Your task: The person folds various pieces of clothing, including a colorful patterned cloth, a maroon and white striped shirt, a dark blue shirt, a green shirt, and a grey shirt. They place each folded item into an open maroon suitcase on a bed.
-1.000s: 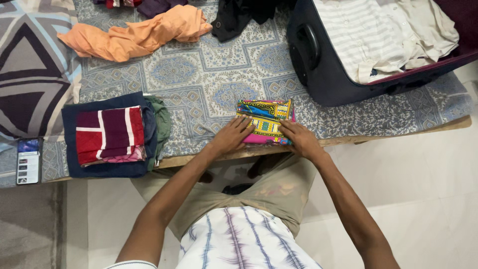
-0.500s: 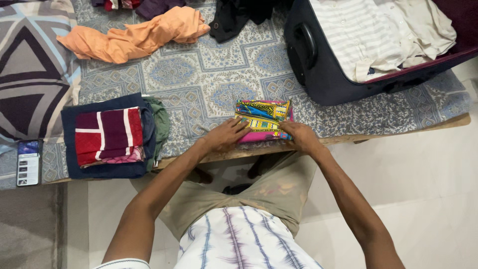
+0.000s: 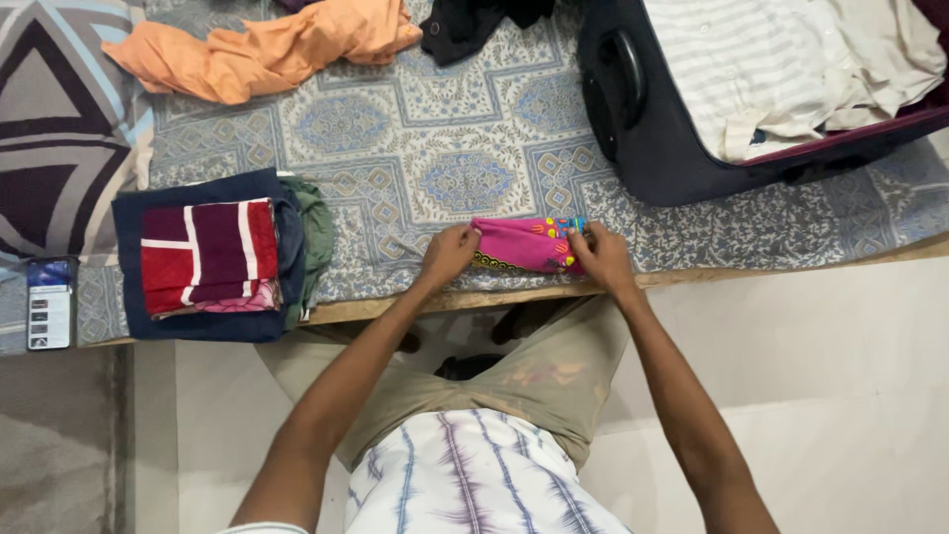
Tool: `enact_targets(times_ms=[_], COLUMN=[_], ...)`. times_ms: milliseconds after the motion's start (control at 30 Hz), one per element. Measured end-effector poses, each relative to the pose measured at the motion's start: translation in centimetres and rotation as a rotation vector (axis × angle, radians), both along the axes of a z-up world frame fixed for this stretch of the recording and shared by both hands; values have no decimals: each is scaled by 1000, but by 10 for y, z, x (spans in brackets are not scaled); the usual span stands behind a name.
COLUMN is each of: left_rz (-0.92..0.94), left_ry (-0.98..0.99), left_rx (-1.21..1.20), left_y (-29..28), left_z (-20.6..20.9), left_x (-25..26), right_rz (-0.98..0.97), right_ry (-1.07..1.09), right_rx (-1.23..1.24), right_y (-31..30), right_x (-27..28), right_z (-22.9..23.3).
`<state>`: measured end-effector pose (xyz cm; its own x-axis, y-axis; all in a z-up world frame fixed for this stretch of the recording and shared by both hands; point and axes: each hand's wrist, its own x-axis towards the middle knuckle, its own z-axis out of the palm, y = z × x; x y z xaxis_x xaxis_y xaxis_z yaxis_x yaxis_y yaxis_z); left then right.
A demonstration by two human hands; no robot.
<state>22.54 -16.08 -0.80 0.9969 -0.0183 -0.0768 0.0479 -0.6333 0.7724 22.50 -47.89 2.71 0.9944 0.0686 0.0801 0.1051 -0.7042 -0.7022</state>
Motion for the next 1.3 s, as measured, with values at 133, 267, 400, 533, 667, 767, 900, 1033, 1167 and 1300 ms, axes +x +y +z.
enact_targets(times_ms=[133,267,400,533,667,767,900,1033,1167,1300], left_rz=[156,324,407,328,455,461,515,541,439,323], left_ry=[-37,35,5,-121,265,645,838,947,958,895], left_rx=[12,80,-32,115,-139,-603,-618,-724,-822,-978], left_y=[-9,-25,-42,-46,-32,-15,-7,-19,-38,-63], left_z=[0,36,60,69,30,18,95,205,267,304], left_x=[-15,-32,-39,-44,-34,-34,-35,-18,4,39], right_rz=[-224,-322,-404,-391,-198,-102,53,-18,-112,-194], right_ry=[-188,-226,-246,-142,129,543,757,744,806,743], right_rx=[-107,-171,-113,-19,26,69,184,472,634,555], right_y=[22,36,43,45,35,27,11,-9,-31,-58], right_x=[2,7,5,1,9,10,7,2,19,30], right_z=[-8,-7,-10,15,61,96,136,193,252,287])
